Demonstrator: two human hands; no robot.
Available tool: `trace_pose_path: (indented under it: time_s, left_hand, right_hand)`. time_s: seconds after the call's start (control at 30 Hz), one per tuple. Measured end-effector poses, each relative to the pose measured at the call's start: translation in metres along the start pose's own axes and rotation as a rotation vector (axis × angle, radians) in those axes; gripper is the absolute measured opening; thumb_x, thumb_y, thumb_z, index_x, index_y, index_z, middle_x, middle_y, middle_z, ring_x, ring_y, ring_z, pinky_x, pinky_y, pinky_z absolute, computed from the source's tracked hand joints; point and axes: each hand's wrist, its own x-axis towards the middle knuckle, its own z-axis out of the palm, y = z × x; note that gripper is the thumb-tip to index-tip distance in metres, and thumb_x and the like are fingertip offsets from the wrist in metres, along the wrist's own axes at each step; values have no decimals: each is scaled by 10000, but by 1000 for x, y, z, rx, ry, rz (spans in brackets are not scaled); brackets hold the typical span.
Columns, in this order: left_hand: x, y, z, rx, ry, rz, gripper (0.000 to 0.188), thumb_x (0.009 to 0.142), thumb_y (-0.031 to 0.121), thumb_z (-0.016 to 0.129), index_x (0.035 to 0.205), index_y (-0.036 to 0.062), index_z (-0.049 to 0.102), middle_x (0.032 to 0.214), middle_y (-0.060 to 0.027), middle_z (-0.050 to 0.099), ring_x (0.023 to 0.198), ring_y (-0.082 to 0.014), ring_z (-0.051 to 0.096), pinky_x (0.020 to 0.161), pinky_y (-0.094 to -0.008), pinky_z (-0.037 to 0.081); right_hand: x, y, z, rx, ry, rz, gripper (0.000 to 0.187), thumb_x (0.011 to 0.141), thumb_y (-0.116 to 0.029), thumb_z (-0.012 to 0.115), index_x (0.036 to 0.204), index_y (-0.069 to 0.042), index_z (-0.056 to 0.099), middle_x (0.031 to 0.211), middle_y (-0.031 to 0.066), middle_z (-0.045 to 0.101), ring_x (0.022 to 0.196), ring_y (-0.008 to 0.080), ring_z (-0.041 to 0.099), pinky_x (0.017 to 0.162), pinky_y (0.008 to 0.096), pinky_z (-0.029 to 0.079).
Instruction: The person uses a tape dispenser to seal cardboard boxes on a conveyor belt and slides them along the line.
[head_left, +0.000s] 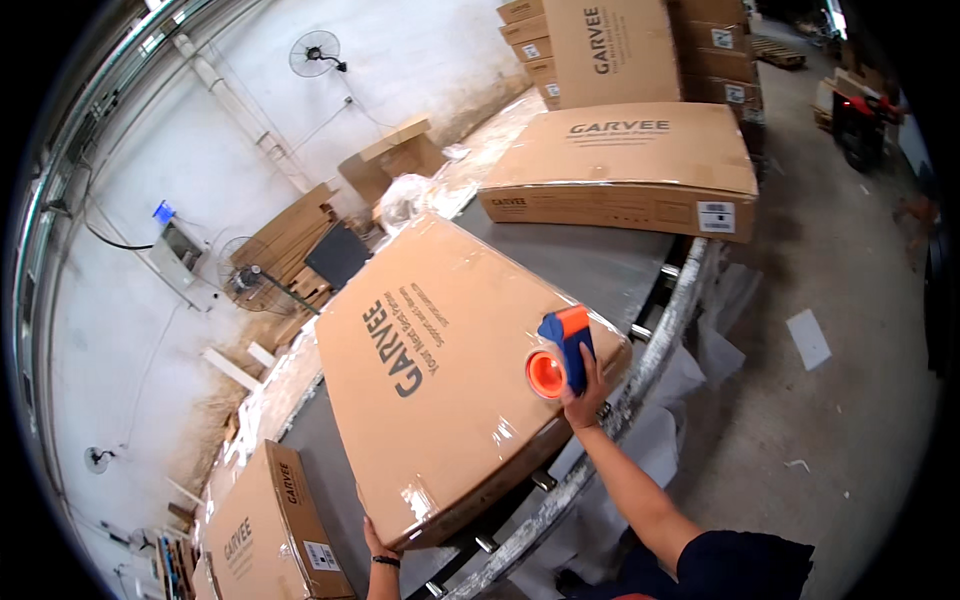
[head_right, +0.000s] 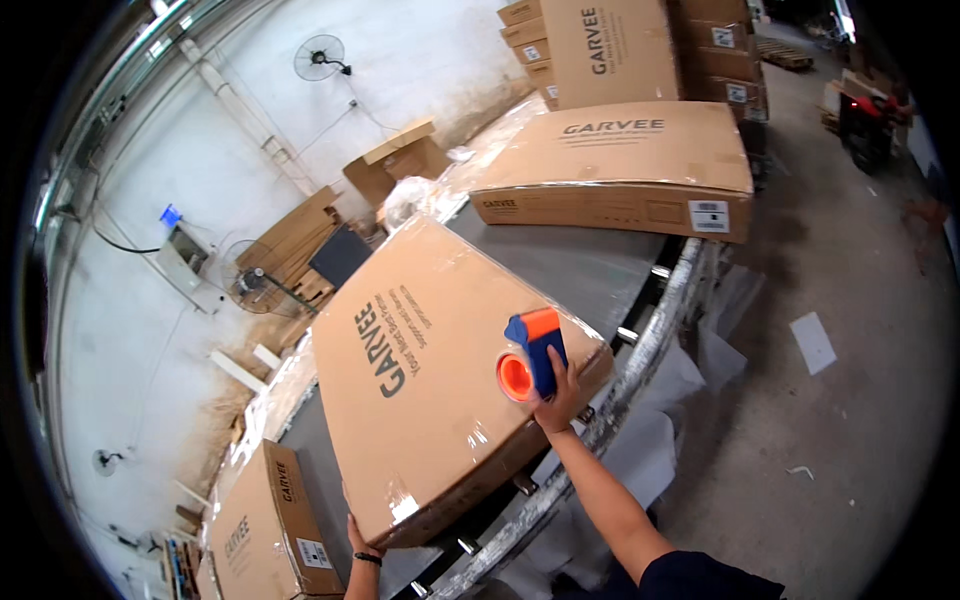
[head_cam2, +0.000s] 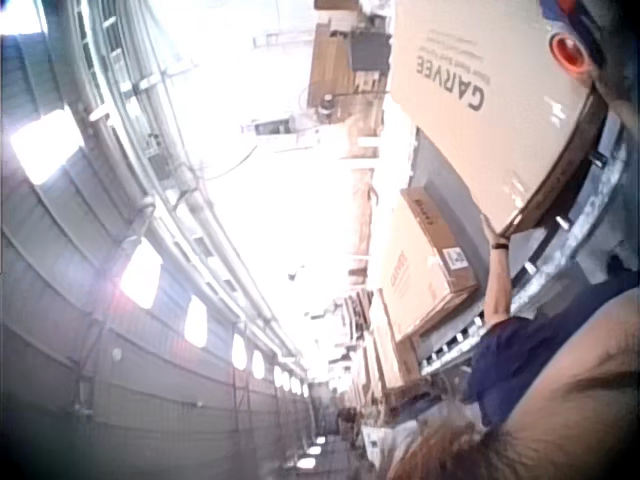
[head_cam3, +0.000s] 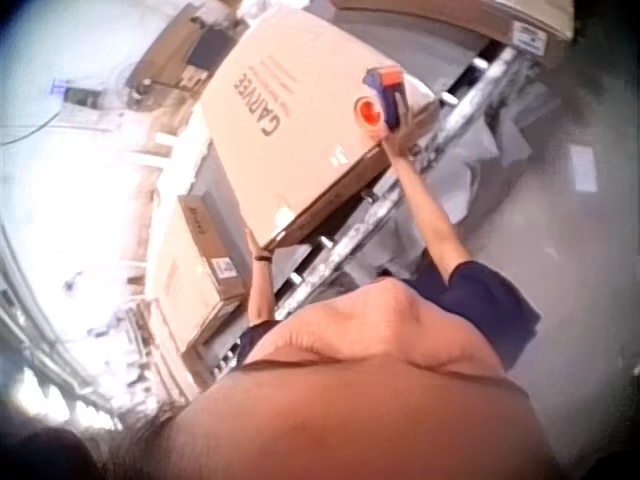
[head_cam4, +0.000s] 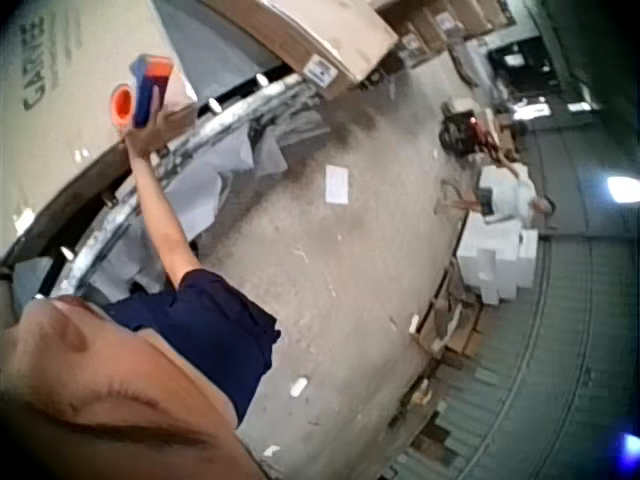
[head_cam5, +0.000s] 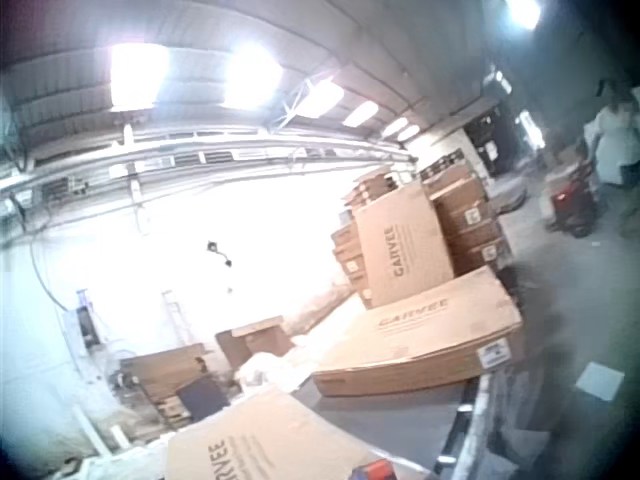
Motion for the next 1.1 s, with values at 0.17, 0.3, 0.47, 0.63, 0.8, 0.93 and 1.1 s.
trace_pose_path:
  time_s: [0.17, 0.3, 0.47, 0.63, 0.8, 0.93, 1.1]
  left_hand:
    - [-47, -49, 52, -100, -36, -8, 598, 919, 495, 293, 1316, 57, 388, 1305, -131, 470, 1189, -331, 457, 995, -506, 367]
    - [-81, -114, 162, -131, -58, -211, 685, 903, 612, 223, 1406, 148, 249, 1432, -94, 320, 1294, -308, 335, 1060, -508, 271]
    - [-71, -116, 190, 241, -95, -178, 677, 941, 505, 325, 1437, 87, 132, 1482, -67, 209, 1349, -270, 208, 1106, -399, 178]
    - [-6, -42, 173, 1598, 21, 965, 730, 828, 237, 548, 1414, 14, 175, 1462, -228, 175, 1358, -396, 108, 1072, -536, 92]
    - [35, -36, 195, 1671, -719, 1082, 549, 824, 257, 478, 1353, 131, 408, 1429, -183, 296, 1323, -382, 243, 1055, -578, 126]
    - [36, -40, 191, 1712, -676, 1195, 529, 828, 274, 450, 1345, 165, 426, 1407, -154, 348, 1297, -368, 300, 1048, -580, 158]
    - [34, -45, 185, 1800, -638, 1236, 518, 866, 279, 428, 1370, 168, 386, 1444, -136, 294, 1318, -356, 266, 1032, -588, 170]
  right_hand:
    - [56, 67, 0, -263, 62, -179, 602, 787, -376, 564, 1295, -66, 470, 1170, 212, 513, 997, 394, 542, 869, 445, 425]
    - [154, 123, 9, 234, -22, -67, 481, 859, -286, 482, 1281, -56, 484, 1215, 168, 513, 1150, 289, 473, 980, 383, 335]
    - [185, 127, 9, 553, 7, 320, 461, 882, -322, 505, 1294, -118, 466, 1228, 68, 498, 1163, 197, 442, 993, 327, 323]
    - [40, 93, -146, 429, 213, 417, 462, 894, -374, 486, 1215, -43, 465, 1177, 86, 508, 1097, 194, 493, 908, 327, 442]
    - [-158, -26, -165, 482, 534, 913, 660, 895, -539, 407, 1329, -43, 367, 1331, 112, 411, 1231, 219, 399, 1045, 375, 292]
    - [-250, -84, -145, 548, -274, 1030, 638, 893, -460, 453, 1357, -34, 350, 1219, 72, 498, 1124, 155, 470, 971, 299, 359]
    - [-211, -92, -132, 589, -154, 1160, 660, 842, -408, 558, 1347, -30, 365, 949, 0, 533, 817, 75, 502, 750, 240, 455]
